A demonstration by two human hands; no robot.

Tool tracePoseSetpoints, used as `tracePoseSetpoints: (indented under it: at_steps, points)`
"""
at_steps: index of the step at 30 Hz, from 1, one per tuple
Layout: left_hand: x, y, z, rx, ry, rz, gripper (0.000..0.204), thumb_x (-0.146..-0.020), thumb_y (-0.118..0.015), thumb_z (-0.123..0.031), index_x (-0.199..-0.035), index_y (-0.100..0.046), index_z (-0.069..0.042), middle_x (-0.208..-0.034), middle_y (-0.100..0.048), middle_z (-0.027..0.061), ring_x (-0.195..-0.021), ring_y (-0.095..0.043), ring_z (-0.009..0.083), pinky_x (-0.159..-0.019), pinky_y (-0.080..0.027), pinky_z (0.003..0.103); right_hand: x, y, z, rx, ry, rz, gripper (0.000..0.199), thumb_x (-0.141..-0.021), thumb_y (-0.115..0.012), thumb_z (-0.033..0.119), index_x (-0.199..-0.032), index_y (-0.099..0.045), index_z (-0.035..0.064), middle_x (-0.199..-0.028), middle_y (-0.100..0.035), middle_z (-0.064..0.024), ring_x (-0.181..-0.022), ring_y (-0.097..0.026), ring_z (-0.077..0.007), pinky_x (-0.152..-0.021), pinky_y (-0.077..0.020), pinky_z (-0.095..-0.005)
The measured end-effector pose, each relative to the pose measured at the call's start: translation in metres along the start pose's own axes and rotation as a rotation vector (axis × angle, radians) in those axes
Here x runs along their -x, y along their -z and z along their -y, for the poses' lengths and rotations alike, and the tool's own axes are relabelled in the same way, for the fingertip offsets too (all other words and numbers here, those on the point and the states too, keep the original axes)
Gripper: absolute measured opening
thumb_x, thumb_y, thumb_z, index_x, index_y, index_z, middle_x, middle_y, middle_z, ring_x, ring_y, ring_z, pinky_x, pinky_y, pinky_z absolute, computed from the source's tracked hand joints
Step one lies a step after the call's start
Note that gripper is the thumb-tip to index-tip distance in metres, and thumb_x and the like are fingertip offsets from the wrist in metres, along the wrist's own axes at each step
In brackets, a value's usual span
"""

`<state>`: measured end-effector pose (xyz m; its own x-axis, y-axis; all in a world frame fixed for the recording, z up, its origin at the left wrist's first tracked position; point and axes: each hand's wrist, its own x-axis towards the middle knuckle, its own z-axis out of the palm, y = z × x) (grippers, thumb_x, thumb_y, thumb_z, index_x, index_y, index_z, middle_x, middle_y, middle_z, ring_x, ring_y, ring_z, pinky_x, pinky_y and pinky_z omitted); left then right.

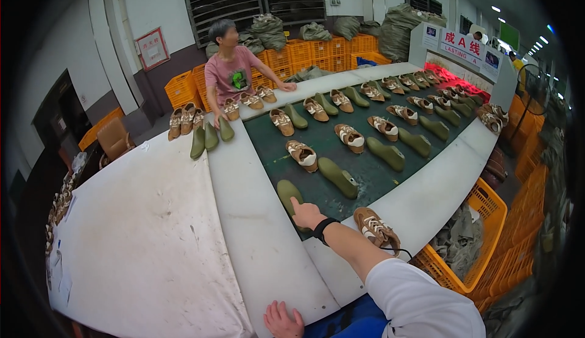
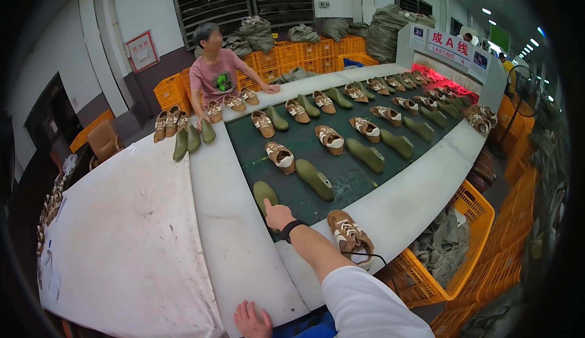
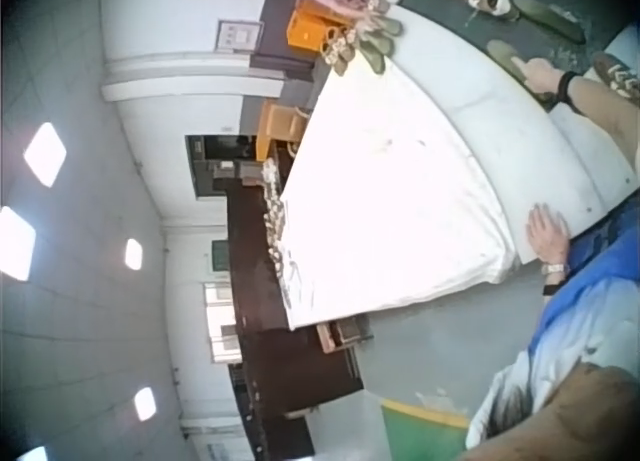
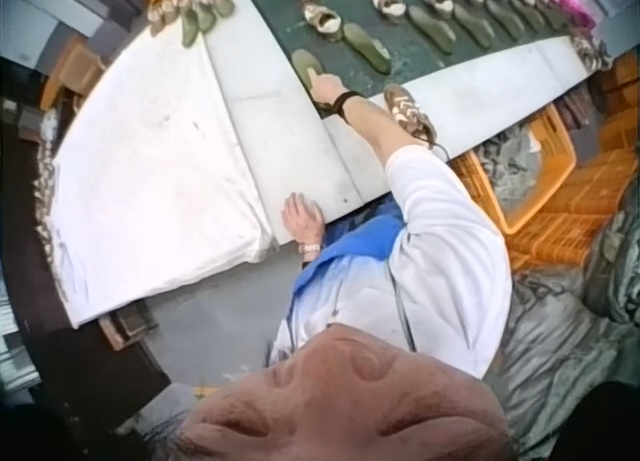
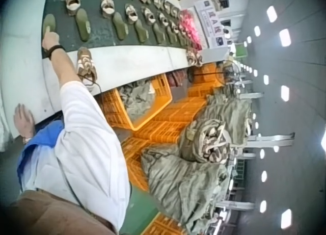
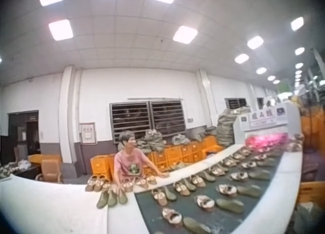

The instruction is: The recorder is sorting and placing shoe uppers onto shoe lasts on a manufacturing table.

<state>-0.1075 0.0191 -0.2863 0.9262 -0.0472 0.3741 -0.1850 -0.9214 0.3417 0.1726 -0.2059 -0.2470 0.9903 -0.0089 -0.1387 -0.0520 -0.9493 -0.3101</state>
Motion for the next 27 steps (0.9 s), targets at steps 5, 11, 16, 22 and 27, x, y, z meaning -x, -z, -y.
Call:
tracePoseSetpoints:
  at_steps: [5, 11, 16, 22, 27]
  points:
    - [-0.003, 0.0, 0.001, -0.006, -0.014, -0.022, 0.043, -0.079, -0.059, -0.026, -0.116, -0.054, -0.006, -0.122, -0.052, 0.0146, -0.114, -0.047, 0.0329, -0.1, -0.034, 0.046, -0.001, 0.005, -0.001, -0.037, 0.033, -0.007, 0.066, -0.081, -0.056, 0.02, -0.139, -0.026, 0.007, -0.095, -0.064, -0.0192, -0.089, -0.062, -0.0335, -0.078, -0.0489, -0.0414]
    - [-0.004, -0.001, 0.003, 0.014, -0.029, -0.029, 0.043, -0.08, -0.059, -0.026, -0.117, -0.053, -0.005, -0.122, -0.052, 0.0158, -0.114, -0.046, 0.0338, -0.099, -0.033, 0.046, 0.025, 0.06, 0.01, 0.194, 0.257, 0.254, 0.07, -0.085, -0.056, 0.026, -0.143, -0.018, 0.0148, -0.101, -0.063, -0.017, -0.094, -0.061, -0.0327, -0.079, -0.0479, -0.0427]
    - [-0.001, -0.005, 0.014, 0.004, -0.043, -0.012, 0.044, -0.081, -0.059, -0.026, -0.119, -0.052, -0.005, -0.122, -0.052, 0.0162, -0.114, -0.046, 0.0341, -0.099, -0.033, 0.047, 0.111, 0.132, -0.031, 0.152, 0.519, 0.313, 0.047, -0.084, -0.057, 0.035, -0.126, -0.049, 0.0144, -0.094, -0.065, -0.0143, -0.09, -0.062, -0.0321, -0.075, -0.049, -0.0421]
    - [-0.005, 0.005, 0.012, -0.014, -0.1, 0.012, 0.042, -0.081, -0.059, -0.023, -0.118, -0.052, -0.003, -0.122, -0.051, 0.0182, -0.113, -0.046, 0.0342, -0.097, -0.034, 0.047, 0.231, 0.105, -0.127, 0.139, 0.379, 0.502, 0.041, -0.08, -0.06, 0.04, -0.111, -0.057, 0.0138, -0.09, -0.065, -0.0127, -0.086, -0.063, -0.0313, -0.071, -0.0499, -0.0428]
    - [-0.018, -0.001, 0.001, 0.07, -0.207, 0.21, 0.041, -0.081, -0.059, -0.017, -0.118, -0.051, 0.0, -0.122, -0.049, 0.0214, -0.112, -0.046, 0.0376, -0.095, -0.037, 0.048, 0.273, 0.023, -0.14, 0.014, 0.189, 0.124, 0.029, -0.082, -0.058, 0.035, -0.097, -0.054, 0.0099, -0.082, -0.063, -0.0147, -0.076, -0.063, -0.0331, -0.063, -0.0507, -0.0455]
